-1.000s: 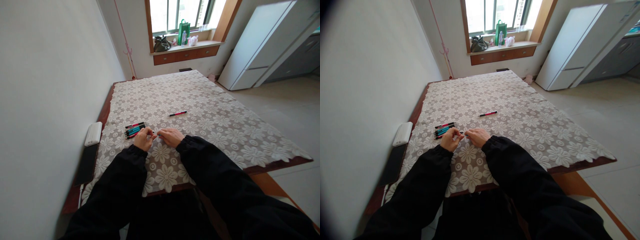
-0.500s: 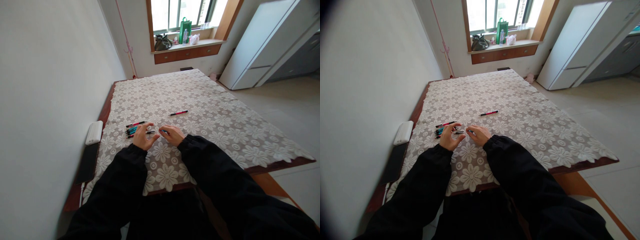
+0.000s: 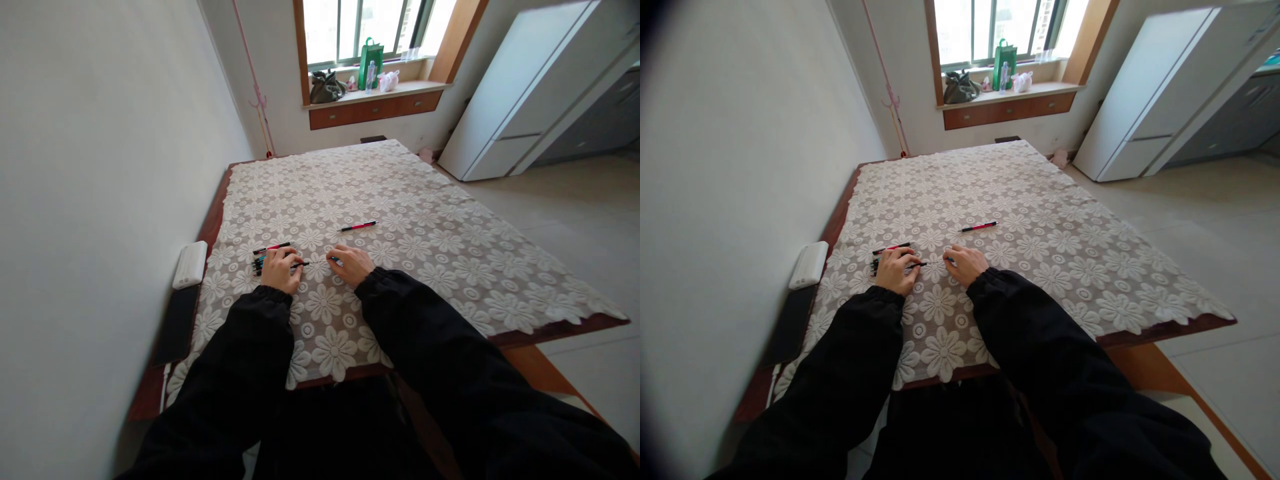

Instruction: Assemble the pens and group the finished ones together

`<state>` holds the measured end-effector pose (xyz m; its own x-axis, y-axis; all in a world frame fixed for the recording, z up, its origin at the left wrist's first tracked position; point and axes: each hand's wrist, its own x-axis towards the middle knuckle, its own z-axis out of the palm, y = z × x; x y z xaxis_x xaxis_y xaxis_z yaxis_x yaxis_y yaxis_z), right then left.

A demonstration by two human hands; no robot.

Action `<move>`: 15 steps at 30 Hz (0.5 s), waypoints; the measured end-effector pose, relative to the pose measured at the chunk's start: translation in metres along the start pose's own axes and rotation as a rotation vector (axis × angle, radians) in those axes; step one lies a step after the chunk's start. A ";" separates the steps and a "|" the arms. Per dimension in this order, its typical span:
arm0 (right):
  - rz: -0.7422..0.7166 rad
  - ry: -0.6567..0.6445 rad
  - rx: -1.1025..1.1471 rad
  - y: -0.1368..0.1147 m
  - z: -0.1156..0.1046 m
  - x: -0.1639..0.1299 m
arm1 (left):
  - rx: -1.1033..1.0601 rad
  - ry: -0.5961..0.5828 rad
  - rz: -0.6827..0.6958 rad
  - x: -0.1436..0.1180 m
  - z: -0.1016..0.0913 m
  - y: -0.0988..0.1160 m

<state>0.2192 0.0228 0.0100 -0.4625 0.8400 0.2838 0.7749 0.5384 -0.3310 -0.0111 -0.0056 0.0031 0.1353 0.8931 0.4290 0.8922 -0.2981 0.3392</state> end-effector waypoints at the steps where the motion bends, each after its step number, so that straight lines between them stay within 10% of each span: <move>1: 0.004 -0.001 -0.004 0.000 0.000 0.000 | -0.011 0.002 0.000 0.000 -0.001 0.000; 15: 0.019 -0.041 -0.017 -0.005 -0.007 0.000 | -0.079 -0.023 0.060 0.002 -0.009 0.007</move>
<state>0.2179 0.0198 0.0179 -0.4651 0.8521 0.2400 0.7907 0.5218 -0.3202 -0.0083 -0.0088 0.0139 0.1987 0.8800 0.4314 0.8457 -0.3764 0.3782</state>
